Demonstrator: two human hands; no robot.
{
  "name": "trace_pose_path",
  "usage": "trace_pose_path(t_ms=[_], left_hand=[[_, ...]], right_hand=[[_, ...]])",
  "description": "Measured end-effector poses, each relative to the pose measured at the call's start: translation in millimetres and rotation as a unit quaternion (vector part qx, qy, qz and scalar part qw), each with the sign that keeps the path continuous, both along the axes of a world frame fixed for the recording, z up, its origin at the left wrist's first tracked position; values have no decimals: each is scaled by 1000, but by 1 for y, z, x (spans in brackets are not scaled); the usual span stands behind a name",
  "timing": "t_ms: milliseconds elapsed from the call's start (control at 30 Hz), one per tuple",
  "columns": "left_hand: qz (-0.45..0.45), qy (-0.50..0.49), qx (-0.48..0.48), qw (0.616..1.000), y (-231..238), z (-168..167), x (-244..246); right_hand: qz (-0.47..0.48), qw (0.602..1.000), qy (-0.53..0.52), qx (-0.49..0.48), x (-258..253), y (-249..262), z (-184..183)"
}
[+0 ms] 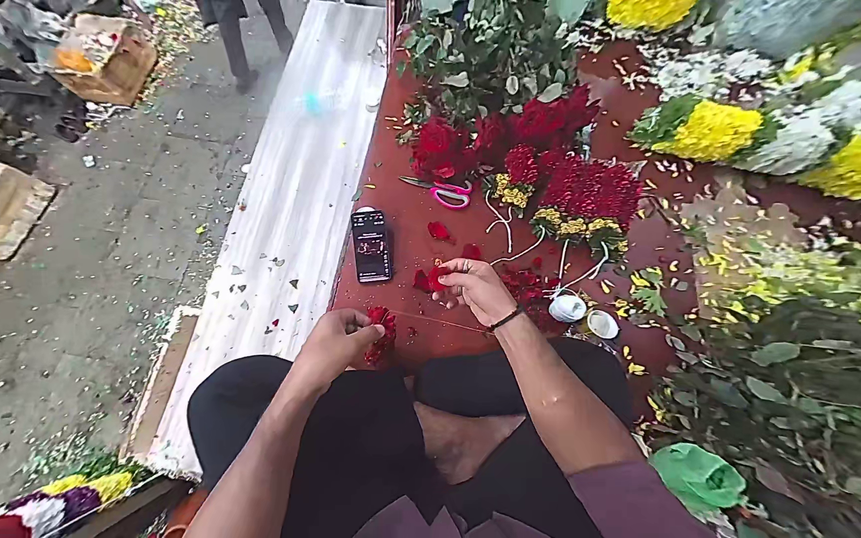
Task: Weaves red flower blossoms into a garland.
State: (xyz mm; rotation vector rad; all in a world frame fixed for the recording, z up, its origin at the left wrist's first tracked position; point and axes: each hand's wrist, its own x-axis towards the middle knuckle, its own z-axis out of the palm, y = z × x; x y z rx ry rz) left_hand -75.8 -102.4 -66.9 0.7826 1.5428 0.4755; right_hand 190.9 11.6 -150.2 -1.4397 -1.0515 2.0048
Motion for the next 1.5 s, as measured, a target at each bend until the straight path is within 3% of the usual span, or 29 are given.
trace_pose_path(t_ms=[233,333,467,667,867,1267,1433,1500], left_hand=[[113,-106,-6,988,-3,-8,11],[100,-130,2,986,-5,-11,17],[76,-139,10,987,-6,-14,20],[131,-149,9,980,-5,-14,17],[159,-136,20,978,-4,-13,19],[87,-93,74,989,-4,-8,15],[77,-81,85,990,-5,-12,18],[85,-81,78,990,-5,-12,16]], right_hand=[[106,988,72,88,-33,-61,50],[140,981,22,133,-41,-66,52],[133,984,-1,119,-43,-64,52],[191,966,146,94,-27,-54,50],[72,973,70,209,-47,-73,38],[-57,992,100,52,-58,-86,40],[-7,993,110,37,-53,-82,43],[44,989,107,88,-49,-78,42]])
